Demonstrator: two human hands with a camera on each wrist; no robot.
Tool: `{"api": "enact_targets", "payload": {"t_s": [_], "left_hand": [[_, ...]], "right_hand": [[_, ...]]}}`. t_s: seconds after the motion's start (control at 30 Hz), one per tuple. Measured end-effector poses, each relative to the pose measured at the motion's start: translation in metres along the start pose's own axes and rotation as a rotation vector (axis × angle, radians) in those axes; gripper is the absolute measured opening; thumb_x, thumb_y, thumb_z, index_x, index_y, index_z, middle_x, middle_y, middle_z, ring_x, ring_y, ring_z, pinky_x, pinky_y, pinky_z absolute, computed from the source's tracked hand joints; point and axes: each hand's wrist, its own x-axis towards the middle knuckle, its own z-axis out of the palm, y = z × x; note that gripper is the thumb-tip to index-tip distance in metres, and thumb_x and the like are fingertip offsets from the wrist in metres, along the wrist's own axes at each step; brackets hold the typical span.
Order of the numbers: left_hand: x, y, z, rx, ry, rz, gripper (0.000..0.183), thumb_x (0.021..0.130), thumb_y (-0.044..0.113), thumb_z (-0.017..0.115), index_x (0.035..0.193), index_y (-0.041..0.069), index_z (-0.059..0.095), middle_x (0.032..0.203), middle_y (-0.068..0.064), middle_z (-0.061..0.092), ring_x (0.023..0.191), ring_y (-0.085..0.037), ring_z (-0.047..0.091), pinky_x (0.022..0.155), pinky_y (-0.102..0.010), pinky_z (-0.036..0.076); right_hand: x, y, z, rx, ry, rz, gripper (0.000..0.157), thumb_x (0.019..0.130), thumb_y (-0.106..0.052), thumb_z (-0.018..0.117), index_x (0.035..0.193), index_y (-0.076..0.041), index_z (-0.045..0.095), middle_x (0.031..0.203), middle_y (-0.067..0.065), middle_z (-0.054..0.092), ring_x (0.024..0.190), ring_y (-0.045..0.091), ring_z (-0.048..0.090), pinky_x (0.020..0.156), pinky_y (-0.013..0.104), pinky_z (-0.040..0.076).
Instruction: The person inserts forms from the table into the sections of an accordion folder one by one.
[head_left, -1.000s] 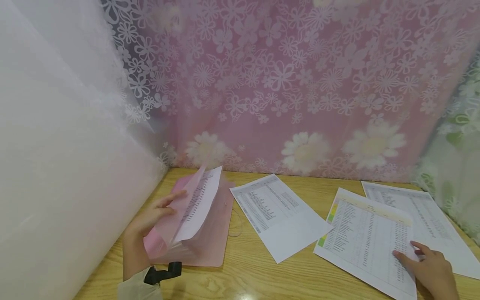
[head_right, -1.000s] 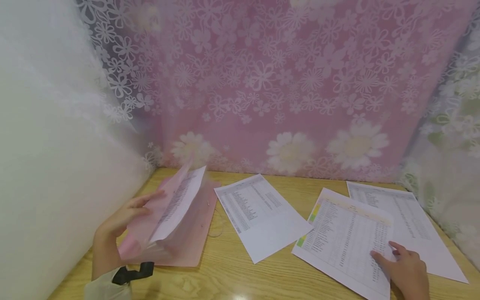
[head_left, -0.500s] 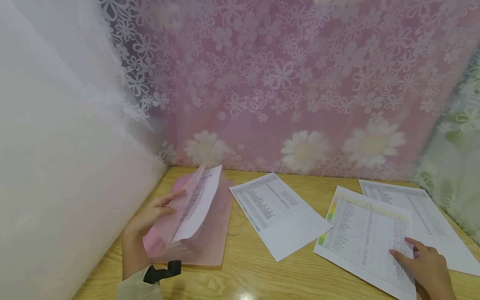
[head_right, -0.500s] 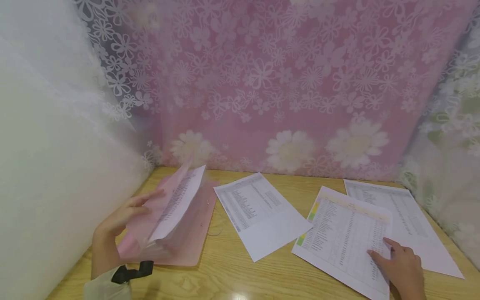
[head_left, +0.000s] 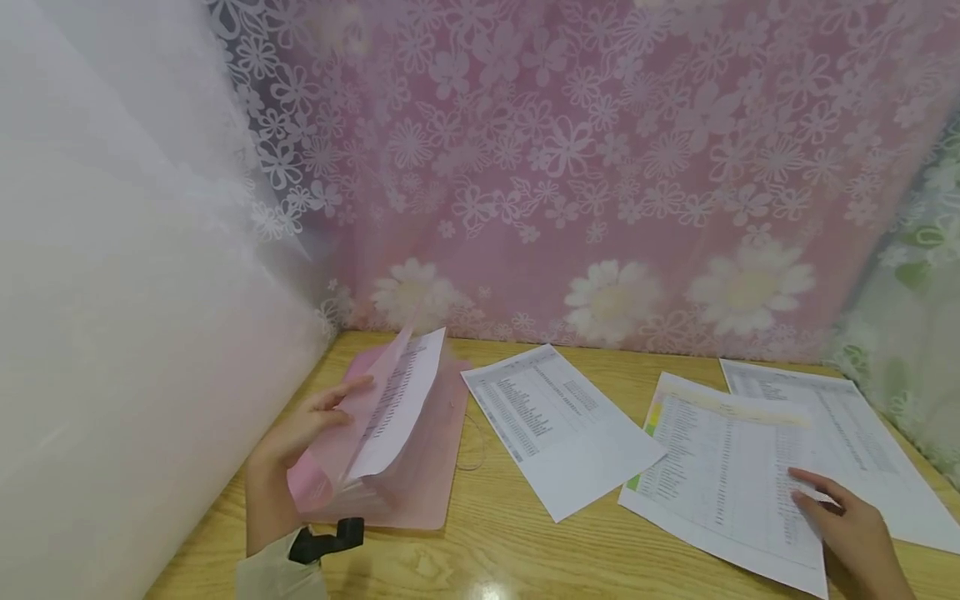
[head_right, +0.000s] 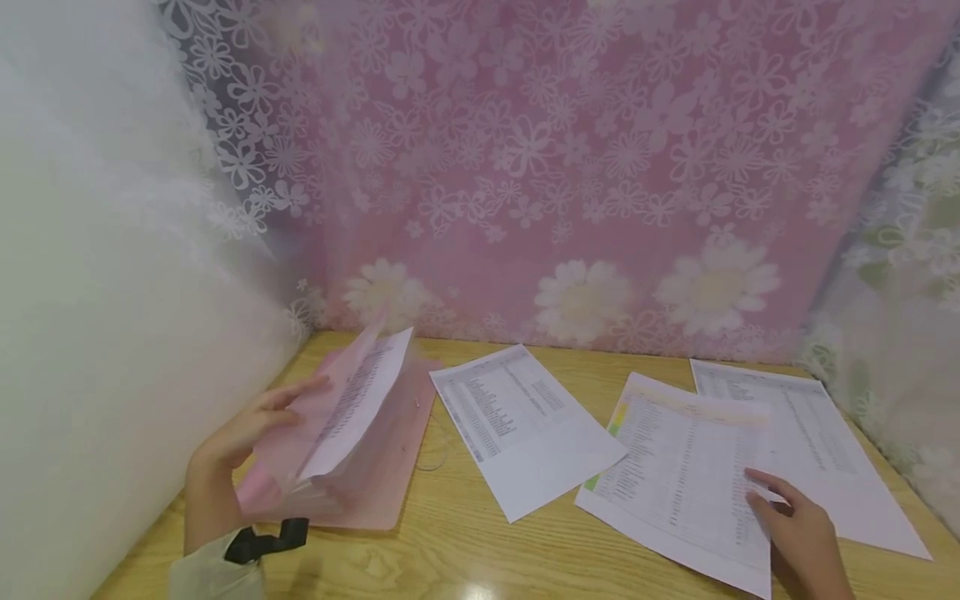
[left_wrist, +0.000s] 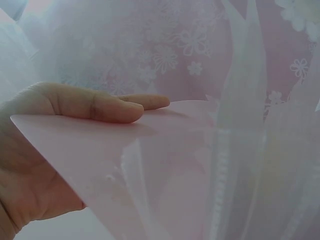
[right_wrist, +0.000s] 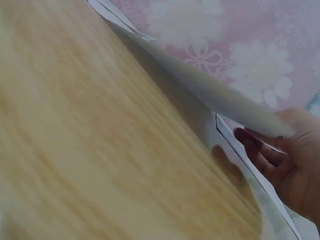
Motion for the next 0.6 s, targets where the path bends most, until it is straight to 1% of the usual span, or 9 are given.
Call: {"api": "enact_targets", "payload": {"t_s": [0.1,0.13,0.17,0.23,0.3,0.33,0.4,0.5,0.6], "left_hand": [[0.0002,-0.0005,-0.0002,0.008,0.000,0.002,0.053,0.087,0.002,0.051,0.138,0.004,0.040,0.149,-0.012,0.021,0.129,-0.030,0.016,0.090,-0.032,0.030],[0.0005,-0.0002,-0.0003,0.013,0.001,0.003,0.052,0.087,0.002,0.051,0.138,0.004,0.041,0.149,-0.012,0.021,0.129,-0.030,0.016,0.090,-0.033,0.029],[0.0008,0.0000,-0.0005,0.016,0.000,0.003,0.052,0.087,0.002,0.051,0.138,0.004,0.040,0.149,-0.013,0.021,0.129,-0.030,0.016,0.091,-0.034,0.029],[0.0012,0.0000,-0.0007,0.022,0.001,0.004,0.052,0.087,0.002,0.051,0.138,0.003,0.040,0.148,-0.014,0.020,0.129,-0.031,0.017,0.091,-0.034,0.029],[0.0011,0.0000,-0.0007,0.026,0.001,0.006,0.052,0.087,0.002,0.051,0.138,0.003,0.040,0.148,-0.015,0.020,0.129,-0.031,0.017,0.091,-0.033,0.029],[0.0011,-0.0002,-0.0006,0.027,0.000,0.009,0.052,0.087,0.002,0.051,0.138,0.003,0.040,0.148,-0.015,0.020,0.129,-0.031,0.017,0.091,-0.033,0.028],[0.0008,-0.0007,-0.0005,0.027,-0.004,0.016,0.052,0.087,0.002,0.050,0.138,0.002,0.040,0.148,-0.015,0.020,0.128,-0.031,0.017,0.091,-0.033,0.028],[0.0008,-0.0008,-0.0004,0.031,-0.002,0.026,0.052,0.087,0.001,0.050,0.138,0.001,0.040,0.148,-0.015,0.022,0.129,-0.031,0.016,0.093,-0.037,0.025],[0.0007,-0.0005,-0.0003,0.028,0.001,0.022,0.052,0.087,0.001,0.051,0.138,0.002,0.041,0.147,-0.013,0.024,0.130,-0.031,0.016,0.094,-0.039,0.025]], "right_hand": [[-0.0013,-0.0012,-0.0008,0.011,0.009,-0.016,0.049,0.093,-0.032,0.050,0.129,0.002,0.049,0.123,0.040,0.040,0.101,0.051,0.047,0.072,0.052,0.039],[-0.0017,-0.0012,-0.0014,0.012,0.022,-0.013,0.048,0.093,-0.031,0.050,0.130,0.000,0.049,0.123,0.038,0.041,0.101,0.045,0.051,0.073,0.047,0.040],[-0.0021,-0.0013,-0.0017,0.015,0.039,-0.004,0.047,0.093,-0.030,0.051,0.131,-0.002,0.050,0.124,0.036,0.043,0.099,0.034,0.056,0.073,0.042,0.041],[-0.0025,-0.0005,-0.0021,0.039,0.085,0.021,0.047,0.092,-0.030,0.053,0.132,-0.007,0.050,0.126,0.019,0.050,0.093,0.007,0.057,0.072,0.027,0.041],[-0.0028,-0.0004,-0.0023,0.053,0.140,0.060,0.046,0.091,-0.030,0.055,0.133,-0.011,0.051,0.126,0.010,0.050,0.080,-0.014,0.047,0.063,0.014,0.037],[-0.0024,-0.0008,-0.0030,0.071,0.158,0.095,0.047,0.091,-0.030,0.055,0.133,-0.011,0.050,0.127,0.008,0.049,0.075,-0.020,0.039,0.058,0.010,0.034],[-0.0024,-0.0013,-0.0032,0.129,0.203,0.155,0.046,0.090,-0.026,0.055,0.134,-0.012,0.048,0.128,0.007,0.046,0.072,-0.023,0.037,0.056,0.008,0.035],[-0.0009,-0.0016,-0.0029,0.274,0.261,0.277,0.046,0.090,-0.020,0.054,0.135,-0.019,0.046,0.133,0.017,0.039,0.065,-0.021,0.042,0.051,0.010,0.039],[-0.0003,-0.0005,-0.0033,0.480,0.319,0.367,0.046,0.090,-0.014,0.054,0.133,-0.029,0.049,0.132,-0.001,0.044,0.058,-0.018,0.046,0.047,0.013,0.042]]}}
